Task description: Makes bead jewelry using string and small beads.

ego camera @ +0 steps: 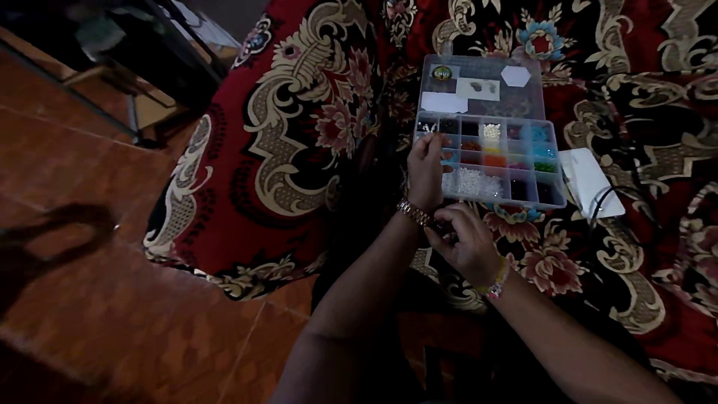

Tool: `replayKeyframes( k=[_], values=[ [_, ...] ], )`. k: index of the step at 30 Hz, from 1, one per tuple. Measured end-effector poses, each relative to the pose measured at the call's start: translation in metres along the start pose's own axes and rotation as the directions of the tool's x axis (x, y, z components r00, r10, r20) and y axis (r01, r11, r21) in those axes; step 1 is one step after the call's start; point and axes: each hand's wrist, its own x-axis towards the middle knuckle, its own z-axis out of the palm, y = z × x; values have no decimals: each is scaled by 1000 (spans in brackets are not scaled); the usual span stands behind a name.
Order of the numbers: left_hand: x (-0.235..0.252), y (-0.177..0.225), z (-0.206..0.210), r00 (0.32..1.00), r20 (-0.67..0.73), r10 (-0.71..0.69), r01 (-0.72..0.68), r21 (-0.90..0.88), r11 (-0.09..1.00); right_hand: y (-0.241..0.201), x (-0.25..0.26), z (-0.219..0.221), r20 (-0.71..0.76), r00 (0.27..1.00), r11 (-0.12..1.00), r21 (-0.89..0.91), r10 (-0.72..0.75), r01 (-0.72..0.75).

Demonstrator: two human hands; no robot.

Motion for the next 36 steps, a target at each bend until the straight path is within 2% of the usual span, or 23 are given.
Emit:
replayKeyframes(
  k=[4, 6, 8, 10, 11, 12, 13, 14, 16, 18, 21, 23, 24, 26, 28, 30, 33, 36],
  values=[
    [0, 4, -4, 996, 17, -85, 86, -65, 994, -1, 1, -1, -10, 999, 996, 82, 39, -38],
    [3, 5, -8, 990, 33, -141, 144, -173, 974, -1, 3, -2, -22, 996, 983, 164, 82, -78],
    [9, 4, -14, 978, 120, -170, 201, -328, 923, 1, 4, -4, -13, 993, 970, 214, 120, -115],
    [15, 6, -19, 957, 208, -201, 283, -536, 795, 3, 3, -6, -3, 991, 965, 226, 134, -130],
    [20, 5, -21, 944, 244, -221, 329, -665, 671, 5, 3, -6, 3, 991, 967, 219, 132, -129],
    [28, 6, -22, 931, 260, -254, 357, -789, 501, 7, 3, -5, 11, 991, 971, 203, 130, -129],
    [32, 5, -24, 920, 286, -270, 369, -864, 343, 8, 2, -4, 28, 991, 974, 181, 130, -133],
    [33, 3, -27, 914, 318, -251, 377, -894, 242, 9, 1, -2, 49, 990, 977, 162, 133, -139],
    [26, 0, -30, 915, 369, -161, 392, -908, 149, 9, -1, 1, 96, 986, 982, 120, 135, -146],
    [18, 3, -26, 918, 366, -153, 383, -918, 103, 8, -1, 4, 141, 981, 986, 85, 131, -144],
    [9, 10, -17, 919, 342, -197, 367, -924, 107, 2, 1, 3, 209, 969, 981, 113, 131, -157],
    [5, 11, -15, 912, 360, -198, 386, -915, 114, 0, 0, 3, 198, 973, 978, 146, 120, -150],
    [2, 9, -16, 908, 376, -185, 406, -899, 166, 0, -1, 3, 181, 976, 977, 151, 123, -151],
    [-5, 13, -16, 905, 376, -199, 426, -789, 443, 2, 0, 3, 135, 979, 974, 142, 155, -174],
    [-12, 25, -12, 897, 354, -265, 429, -548, 718, 4, 2, 0, 67, 976, 966, 141, 209, -217],
    [-13, 24, -10, 884, 403, -234, 370, -299, 880, 7, 4, -5, 12, 962, 942, 196, 274, -271],
    [-9, 16, -5, 817, 550, -175, 303, -151, 941, 13, 10, -13, -55, 929, 891, 310, 366, -333],
    [-10, 17, -1, 781, 602, -167, 336, -180, 924, 19, 14, -21, -88, 906, 871, 328, 413, -365]
  ],
)
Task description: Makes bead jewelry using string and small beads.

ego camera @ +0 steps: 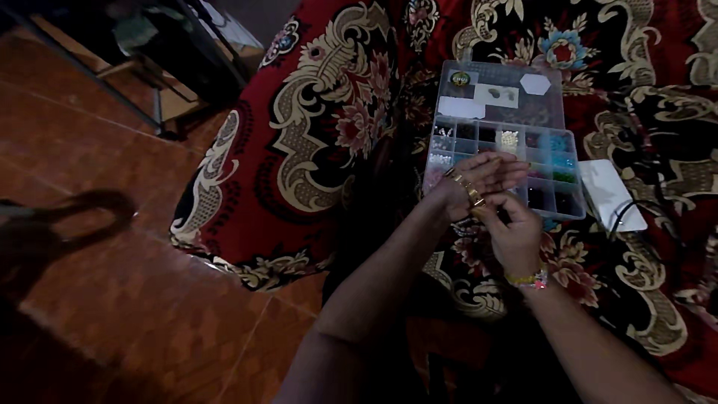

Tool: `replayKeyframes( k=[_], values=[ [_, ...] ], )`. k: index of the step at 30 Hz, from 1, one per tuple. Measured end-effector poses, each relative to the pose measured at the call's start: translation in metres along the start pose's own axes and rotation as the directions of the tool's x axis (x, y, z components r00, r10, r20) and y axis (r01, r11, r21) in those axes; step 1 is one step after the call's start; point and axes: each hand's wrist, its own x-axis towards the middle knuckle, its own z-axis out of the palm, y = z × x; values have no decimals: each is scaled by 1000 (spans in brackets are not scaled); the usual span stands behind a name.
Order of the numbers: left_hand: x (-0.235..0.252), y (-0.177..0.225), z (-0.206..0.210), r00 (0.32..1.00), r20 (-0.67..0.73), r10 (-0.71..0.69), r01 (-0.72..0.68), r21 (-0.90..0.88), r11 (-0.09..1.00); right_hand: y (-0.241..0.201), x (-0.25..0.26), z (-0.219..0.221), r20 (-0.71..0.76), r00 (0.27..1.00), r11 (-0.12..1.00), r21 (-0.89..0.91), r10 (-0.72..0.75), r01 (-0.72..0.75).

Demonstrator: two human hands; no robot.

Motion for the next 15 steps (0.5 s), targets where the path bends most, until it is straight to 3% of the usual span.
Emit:
replayKeyframes(
  k=[3, 5, 9, 12, 15],
  values=[
    [2, -5, -3, 1000, -9, 25, -26, -201, 979, 0, 4, -4, -28, 999, 1000, -12, -29, 28],
    [4, -5, -4, 996, -40, 75, -85, -444, 892, -2, 5, -8, -25, 996, 997, 4, -83, 83],
    [2, 7, -1, 986, -96, 136, -148, -879, 454, -4, 8, -17, -9, 996, 994, 65, -88, 89],
    [-2, 16, -2, 986, -76, 146, -105, -973, 205, 3, 8, -18, -10, 997, 996, 49, -72, 73],
    [-3, 20, -5, 982, 2, 189, -29, -986, 166, 3, 9, -16, -9, 998, 998, -16, -58, 58]
  ],
)
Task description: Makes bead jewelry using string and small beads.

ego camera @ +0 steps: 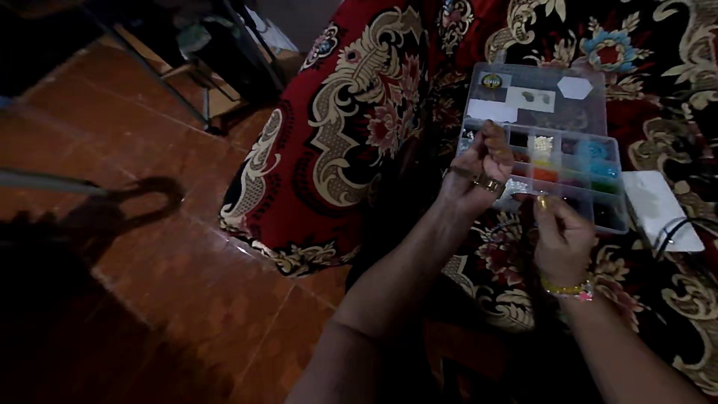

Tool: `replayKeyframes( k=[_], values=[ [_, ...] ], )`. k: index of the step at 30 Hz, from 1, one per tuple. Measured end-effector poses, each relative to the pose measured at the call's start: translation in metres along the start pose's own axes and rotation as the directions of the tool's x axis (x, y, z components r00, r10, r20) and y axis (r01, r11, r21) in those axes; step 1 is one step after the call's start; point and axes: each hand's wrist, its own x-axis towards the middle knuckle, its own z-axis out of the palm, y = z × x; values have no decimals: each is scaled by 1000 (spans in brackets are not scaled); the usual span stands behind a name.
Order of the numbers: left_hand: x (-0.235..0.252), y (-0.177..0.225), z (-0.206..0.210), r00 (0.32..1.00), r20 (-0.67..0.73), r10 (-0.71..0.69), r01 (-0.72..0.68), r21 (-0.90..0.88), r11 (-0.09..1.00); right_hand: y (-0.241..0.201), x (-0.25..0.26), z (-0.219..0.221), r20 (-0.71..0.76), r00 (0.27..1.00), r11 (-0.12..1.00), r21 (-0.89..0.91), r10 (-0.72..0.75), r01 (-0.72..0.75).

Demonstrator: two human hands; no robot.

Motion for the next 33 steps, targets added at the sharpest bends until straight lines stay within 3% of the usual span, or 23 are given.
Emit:
replayKeyframes(
  k=[3, 5, 6, 7, 8, 9, 11, 13, 18, 20, 24, 26, 29, 33],
  values=[
    [0, 2, -2, 999, 44, -1, -6, 142, 990, -2, -1, 3, -1, 999, 999, -36, -39, 39],
    [-2, 0, -5, 995, 12, 95, -88, 502, 860, -3, -3, 5, -27, 994, 992, -71, -110, 107],
    [-4, -3, -5, 984, -18, 177, -108, 729, 676, -4, -4, 5, -30, 990, 987, -89, -139, 136],
    [-8, -7, -5, 969, -23, 248, -83, 909, 409, -4, -4, 6, -25, 988, 984, -93, -152, 149],
    [-11, -11, -6, 960, -8, 280, -38, 987, 159, -5, -5, 6, -11, 989, 986, -88, -144, 143],
    [-14, -14, -8, 964, 7, 267, -1, 1000, -22, -5, -6, 7, 9, 993, 989, -80, -121, 121],
    [-15, -21, -10, 974, -8, 225, 52, 980, -192, -5, -6, 8, 41, 997, 995, -68, -72, 75],
    [-13, -23, -11, 979, -60, 194, 96, 978, -183, -5, -6, 7, 50, 996, 995, -65, -71, 74],
    [-9, -15, -16, 988, -116, 102, 113, 993, 37, -4, -1, 2, 25, 996, 996, -17, -90, 90],
    [-9, -14, -16, 995, -73, 73, 74, 997, -16, -2, 0, -1, 30, 997, 997, 0, -72, 72],
    [-10, -11, -14, 985, 167, 46, -155, 966, -206, -6, -1, 1, 96, 991, 996, 0, -93, 93],
    [-10, -8, -14, 979, 202, 27, -194, 964, -184, -8, -3, 5, 106, 987, 992, -23, -117, 120],
    [-10, -8, -13, 997, 31, 74, -28, 999, -37, -7, -3, 8, 59, 993, 992, -71, -98, 103],
    [-7, -13, -10, 982, -186, 21, 182, 978, 105, -1, 1, 4, -51, 997, 996, -71, -51, 48]
  ],
)
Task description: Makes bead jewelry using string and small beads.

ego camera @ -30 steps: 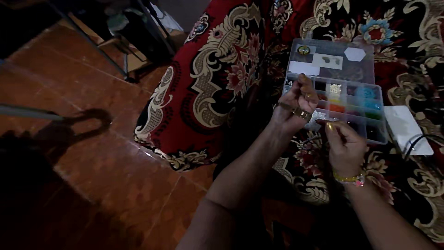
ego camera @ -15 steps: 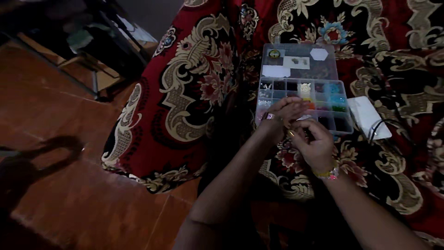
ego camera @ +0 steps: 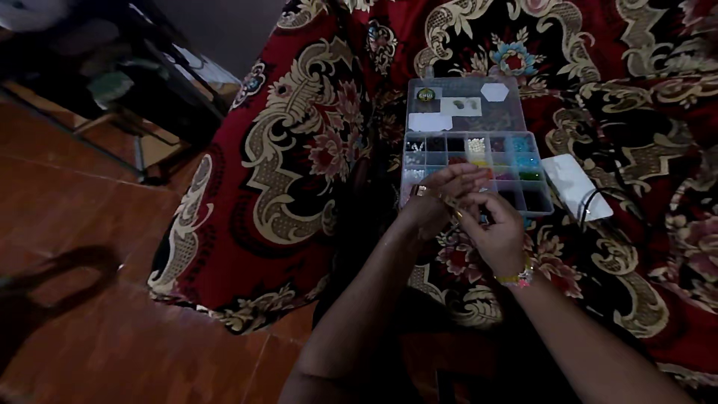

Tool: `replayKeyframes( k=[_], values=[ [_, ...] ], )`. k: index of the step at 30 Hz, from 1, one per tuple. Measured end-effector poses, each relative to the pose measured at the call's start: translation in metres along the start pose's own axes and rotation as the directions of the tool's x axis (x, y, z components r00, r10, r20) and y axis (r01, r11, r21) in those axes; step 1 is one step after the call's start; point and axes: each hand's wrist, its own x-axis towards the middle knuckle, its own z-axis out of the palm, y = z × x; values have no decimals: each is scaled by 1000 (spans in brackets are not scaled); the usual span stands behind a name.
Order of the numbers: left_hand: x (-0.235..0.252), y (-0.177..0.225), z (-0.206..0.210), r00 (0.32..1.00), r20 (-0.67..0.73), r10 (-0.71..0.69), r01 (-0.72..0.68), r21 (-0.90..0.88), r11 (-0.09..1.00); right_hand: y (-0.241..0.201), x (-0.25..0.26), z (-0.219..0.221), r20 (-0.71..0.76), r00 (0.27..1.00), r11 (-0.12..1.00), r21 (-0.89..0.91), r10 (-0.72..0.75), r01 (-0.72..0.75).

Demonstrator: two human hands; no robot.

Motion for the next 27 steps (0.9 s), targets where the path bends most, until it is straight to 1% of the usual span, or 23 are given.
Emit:
replayKeyframes(
  k=[2, 3, 4, 5, 6, 7, 8, 9, 10, 11, 12, 13, 14, 16, 18, 20, 21, 22, 23, 24, 26, 27],
  values=[
    [-1, 0, 4, 999, -20, -35, 32, -121, 992, 1, 3, -1, -55, 998, 999, 9, 32, -31],
    [-3, 0, 7, 997, -50, -63, 49, -240, 970, 1, 4, -2, -77, 996, 999, 19, 52, -51],
    [-6, 2, 11, 990, -102, -101, 56, -374, 926, 1, 5, -3, -94, 993, 997, 29, 76, -73],
    [-9, 6, 16, 978, -155, -138, 51, -462, 886, 1, 6, -3, -104, 990, 995, 38, 99, -96],
    [-12, 10, 21, 965, -211, -158, 39, -478, 878, 2, 7, -3, -111, 987, 993, 44, 115, -111],
    [-14, 15, 24, 961, -244, -135, 25, -407, 913, 2, 8, -3, -112, 987, 992, 50, 119, -114],
    [-15, 18, 23, 973, -220, -65, 7, -252, 968, 3, 9, -3, -108, 988, 993, 53, 109, -104],
    [-13, 23, 20, 985, -171, 22, -28, -32, 999, 3, 11, -4, -100, 991, 995, 50, 93, -89],
    [-8, 29, 17, 989, -114, 93, -71, 184, 980, 3, 13, -4, -91, 993, 997, 44, 71, -67],
    [-1, 37, 15, 989, -53, 138, -109, 364, 925, 3, 14, -6, -78, 995, 998, 44, 56, -52],
    [7, 47, 12, 990, 22, 141, -131, 526, 841, 3, 14, -7, -59, 997, 998, 38, 51, -49],
    [18, 58, 12, 992, 66, 106, -123, 645, 754, 1, 14, -8, -41, 998, 998, 28, 55, -54],
    [31, 69, 14, 996, 67, 55, -86, 724, 685, -1, 14, -8, -16, 998, 998, 10, 65, -65],
    [66, 86, 13, 999, 32, -36, -5, 815, 579, -5, 15, -9, 59, 995, 996, -44, 86, -84],
    [105, 96, 15, 996, -3, -93, 51, 855, 516, -8, 14, -10, 145, 986, 995, -71, 80, -70],
    [142, 96, 20, 996, 15, -88, 26, 893, 450, -11, 14, -14, 232, 971, 996, -82, 59, -40],
    [160, 93, 24, 997, 39, -69, -9, 919, 395, -12, 15, -16, 259, 964, 996, -80, 54, -35],
    [176, 89, 27, 996, 71, -47, -53, 950, 308, -12, 16, -16, 263, 964, 997, -68, 48, -31],
    [191, 84, 32, 994, 102, -34, -94, 977, 192, -10, 15, -14, 227, 974, 998, -61, 13, 1],
    [204, 78, 36, 992, 120, -30, -118, 992, 52, -8, 15, -12, 193, 981, 998, -54, -19, 30],
    [224, 57, 38, 989, 145, -8, -143, 967, -210, -6, 17, -11, 161, 986, 997, -64, -35, 46],
    [228, 45, 36, 985, 174, 17, -162, 944, -287, -5, 18, -12, 151, 988, 996, -75, -39, 50]
  ],
)
